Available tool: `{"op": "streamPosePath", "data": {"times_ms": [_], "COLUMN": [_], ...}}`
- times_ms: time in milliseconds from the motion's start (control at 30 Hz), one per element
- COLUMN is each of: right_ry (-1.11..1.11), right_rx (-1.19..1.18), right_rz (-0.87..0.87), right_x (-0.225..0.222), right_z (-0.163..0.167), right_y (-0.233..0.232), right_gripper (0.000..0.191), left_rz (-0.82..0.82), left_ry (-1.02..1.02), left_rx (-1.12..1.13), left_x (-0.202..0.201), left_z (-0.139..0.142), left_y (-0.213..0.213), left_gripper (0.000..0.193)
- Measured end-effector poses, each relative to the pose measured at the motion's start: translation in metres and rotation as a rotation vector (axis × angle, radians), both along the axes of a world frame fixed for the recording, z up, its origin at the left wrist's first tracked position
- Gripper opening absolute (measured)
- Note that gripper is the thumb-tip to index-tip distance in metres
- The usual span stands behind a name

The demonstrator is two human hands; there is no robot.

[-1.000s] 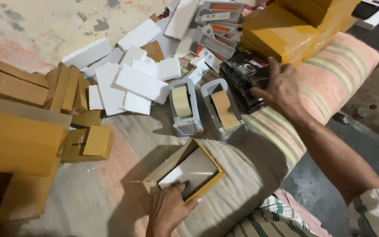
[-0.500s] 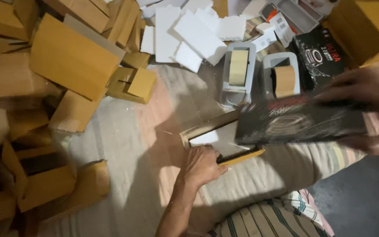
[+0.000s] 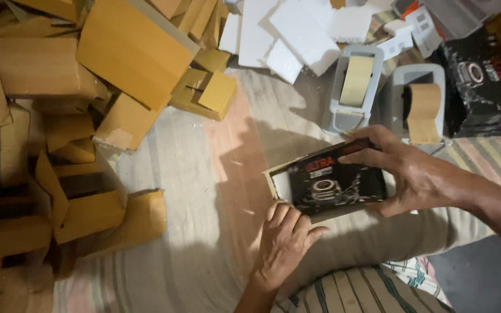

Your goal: The person sits on the floor and folds a small yellow cardboard box, places a white foam piece inside, and seals the box by pulling brown tape from a tape dispenser across the seam, pressing the tape down by hand before setting the finished box aside.

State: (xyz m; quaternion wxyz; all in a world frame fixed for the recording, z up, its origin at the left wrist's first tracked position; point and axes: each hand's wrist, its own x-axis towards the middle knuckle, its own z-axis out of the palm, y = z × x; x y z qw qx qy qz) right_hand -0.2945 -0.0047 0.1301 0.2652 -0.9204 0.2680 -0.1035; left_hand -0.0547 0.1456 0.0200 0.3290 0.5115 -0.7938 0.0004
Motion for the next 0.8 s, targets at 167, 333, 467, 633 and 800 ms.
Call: {"op": "streamPosePath", "data": {"times_ms": [167,333,467,633,800], "right_ry": [-0.150,0.167,0.180,-0.003,0.019], "right_rx": [0.241,0.162,0.264,0.050,-0.205], "right_rz": [0.107,-0.040,-0.093,-0.041,-0.406], "right_x": [0.023,0.026,0.013,-0.010,-0.027], "right_z": [-0.026,-0.024,-0.016,-0.011,-0.028], "right_y": [-0.006,-0.002,-0.002,-0.009,0.001], "right_gripper": [0.104,0.126,0.121,0.099,0.077], "left_rz": [0.033,0.029,-0.073,-0.057,-0.101], "left_ry": [0.341,0.288,0.089,-0.088,-0.068], "left_rx": [0.033,0.063,0.194,0.363,0.236], "left_x": [0.002,-0.004,-0.026,-0.039,-0.041], "left_z": [0.000,0.024,0.045,0.058,0.054], "left_y": [0.001,-0.031,-0.074,-0.090,-0.099], "left_gripper": [0.045,0.072,0.101,0.103,0.104]}}
